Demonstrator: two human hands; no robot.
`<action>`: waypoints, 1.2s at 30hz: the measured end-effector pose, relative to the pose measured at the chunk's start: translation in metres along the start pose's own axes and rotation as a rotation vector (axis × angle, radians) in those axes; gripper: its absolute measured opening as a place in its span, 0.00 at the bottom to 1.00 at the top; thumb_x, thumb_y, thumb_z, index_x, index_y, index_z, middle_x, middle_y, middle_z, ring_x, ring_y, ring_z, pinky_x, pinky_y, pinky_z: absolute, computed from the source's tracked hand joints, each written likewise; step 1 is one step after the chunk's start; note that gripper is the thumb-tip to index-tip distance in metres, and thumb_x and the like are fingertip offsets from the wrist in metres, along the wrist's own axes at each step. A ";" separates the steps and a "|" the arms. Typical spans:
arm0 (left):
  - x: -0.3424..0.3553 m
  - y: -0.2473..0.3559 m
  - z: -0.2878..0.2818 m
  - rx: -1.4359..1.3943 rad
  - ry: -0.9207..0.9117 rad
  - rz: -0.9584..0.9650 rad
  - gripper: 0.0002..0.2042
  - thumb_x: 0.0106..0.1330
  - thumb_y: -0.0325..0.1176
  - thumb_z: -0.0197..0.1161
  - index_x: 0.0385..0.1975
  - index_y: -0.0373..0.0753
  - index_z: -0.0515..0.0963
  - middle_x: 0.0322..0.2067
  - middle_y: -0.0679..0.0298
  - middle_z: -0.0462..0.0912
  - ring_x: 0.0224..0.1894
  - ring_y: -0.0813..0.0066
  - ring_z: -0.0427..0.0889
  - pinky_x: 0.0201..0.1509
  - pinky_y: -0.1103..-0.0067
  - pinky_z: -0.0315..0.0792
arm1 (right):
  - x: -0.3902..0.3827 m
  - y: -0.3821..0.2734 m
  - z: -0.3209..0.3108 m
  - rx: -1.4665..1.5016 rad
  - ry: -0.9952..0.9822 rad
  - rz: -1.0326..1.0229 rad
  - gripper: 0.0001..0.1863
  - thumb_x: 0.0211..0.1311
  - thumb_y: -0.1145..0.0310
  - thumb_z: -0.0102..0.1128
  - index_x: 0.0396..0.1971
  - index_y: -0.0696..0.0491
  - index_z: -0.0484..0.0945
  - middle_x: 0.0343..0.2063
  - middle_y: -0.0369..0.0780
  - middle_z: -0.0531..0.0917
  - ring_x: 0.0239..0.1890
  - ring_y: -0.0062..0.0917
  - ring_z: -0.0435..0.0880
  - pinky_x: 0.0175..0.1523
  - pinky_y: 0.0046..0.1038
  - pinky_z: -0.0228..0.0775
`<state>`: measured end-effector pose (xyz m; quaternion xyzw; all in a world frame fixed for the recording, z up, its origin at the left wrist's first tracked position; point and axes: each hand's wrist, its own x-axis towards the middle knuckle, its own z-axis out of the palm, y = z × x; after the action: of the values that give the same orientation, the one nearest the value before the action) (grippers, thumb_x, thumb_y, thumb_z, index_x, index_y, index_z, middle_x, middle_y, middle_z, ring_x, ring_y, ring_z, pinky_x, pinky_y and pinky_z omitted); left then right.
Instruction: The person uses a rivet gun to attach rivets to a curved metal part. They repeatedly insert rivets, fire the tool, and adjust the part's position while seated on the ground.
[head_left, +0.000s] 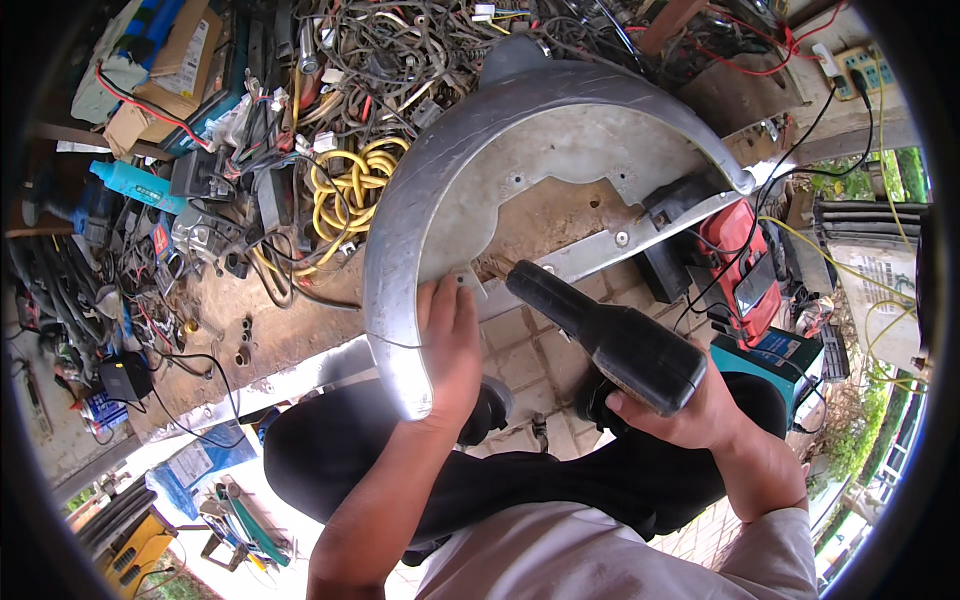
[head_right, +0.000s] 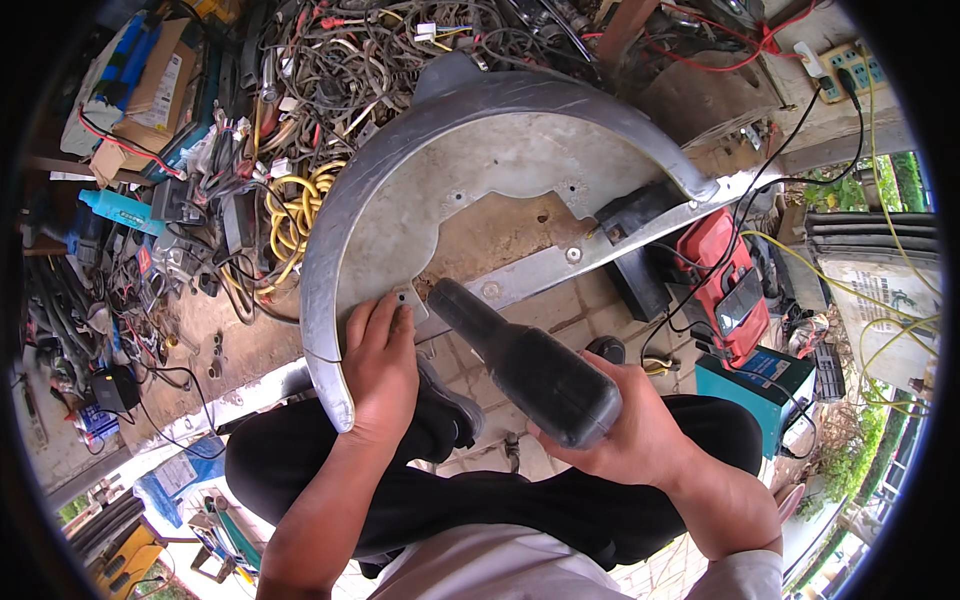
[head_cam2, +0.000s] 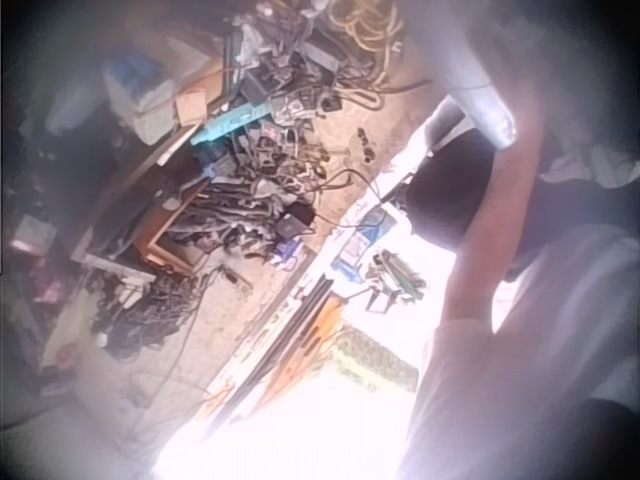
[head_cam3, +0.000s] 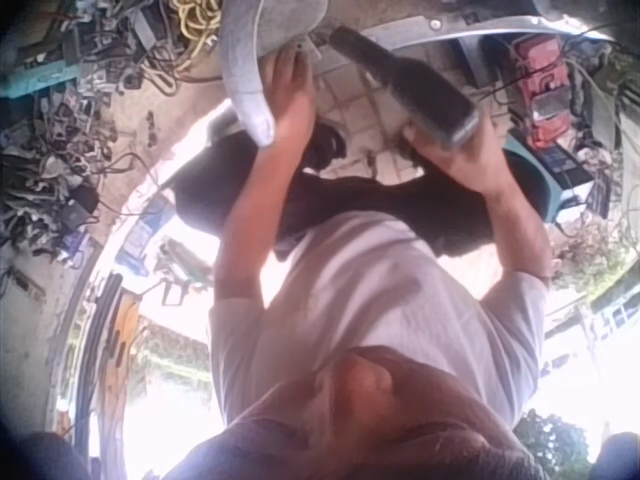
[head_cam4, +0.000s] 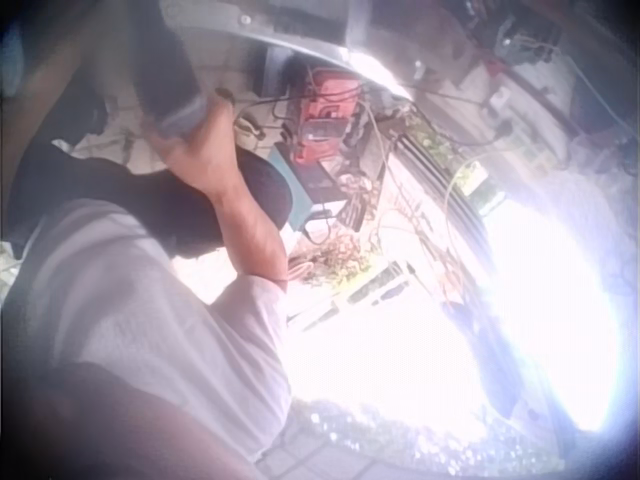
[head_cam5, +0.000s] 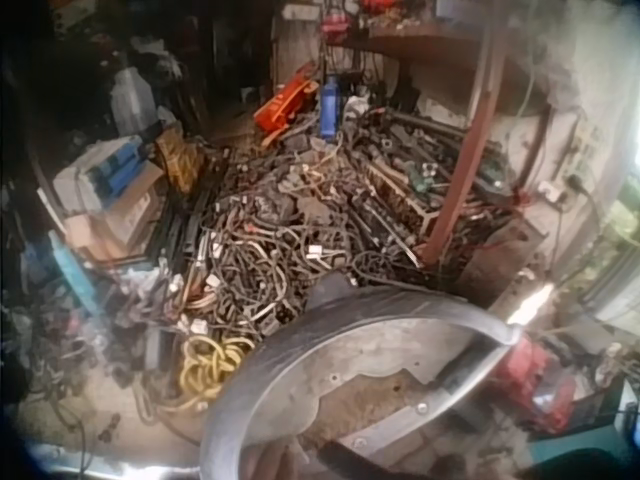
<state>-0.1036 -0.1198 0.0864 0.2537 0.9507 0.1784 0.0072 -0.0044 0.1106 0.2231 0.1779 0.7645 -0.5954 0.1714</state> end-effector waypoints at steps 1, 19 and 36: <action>0.000 0.001 -0.001 -0.011 -0.009 -0.009 0.15 0.62 0.21 0.62 0.49 0.31 0.81 0.54 0.55 0.81 0.61 0.56 0.74 0.63 0.66 0.73 | 0.000 0.000 0.000 -0.019 -0.008 -0.011 0.20 0.50 0.70 0.75 0.43 0.61 0.79 0.31 0.39 0.86 0.33 0.17 0.81 0.43 0.24 0.75; -0.002 -0.006 0.019 -0.012 0.201 0.001 0.10 0.65 0.34 0.63 0.42 0.39 0.84 0.37 0.59 0.83 0.43 0.57 0.81 0.50 0.63 0.75 | 0.005 0.002 0.008 -0.053 -0.044 -0.006 0.24 0.48 0.71 0.76 0.45 0.61 0.79 0.32 0.40 0.86 0.34 0.18 0.84 0.43 0.24 0.76; 0.003 -0.001 0.003 0.138 0.154 0.123 0.11 0.61 0.30 0.63 0.42 0.36 0.84 0.39 0.60 0.83 0.44 0.60 0.81 0.49 0.62 0.76 | 0.008 -0.001 0.010 -0.039 -0.005 0.031 0.22 0.50 0.69 0.76 0.44 0.61 0.79 0.31 0.40 0.86 0.33 0.17 0.83 0.42 0.23 0.75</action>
<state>-0.1063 -0.1177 0.0832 0.2968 0.9411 0.1316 -0.0942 -0.0113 0.1010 0.2182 0.1849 0.7728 -0.5780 0.1859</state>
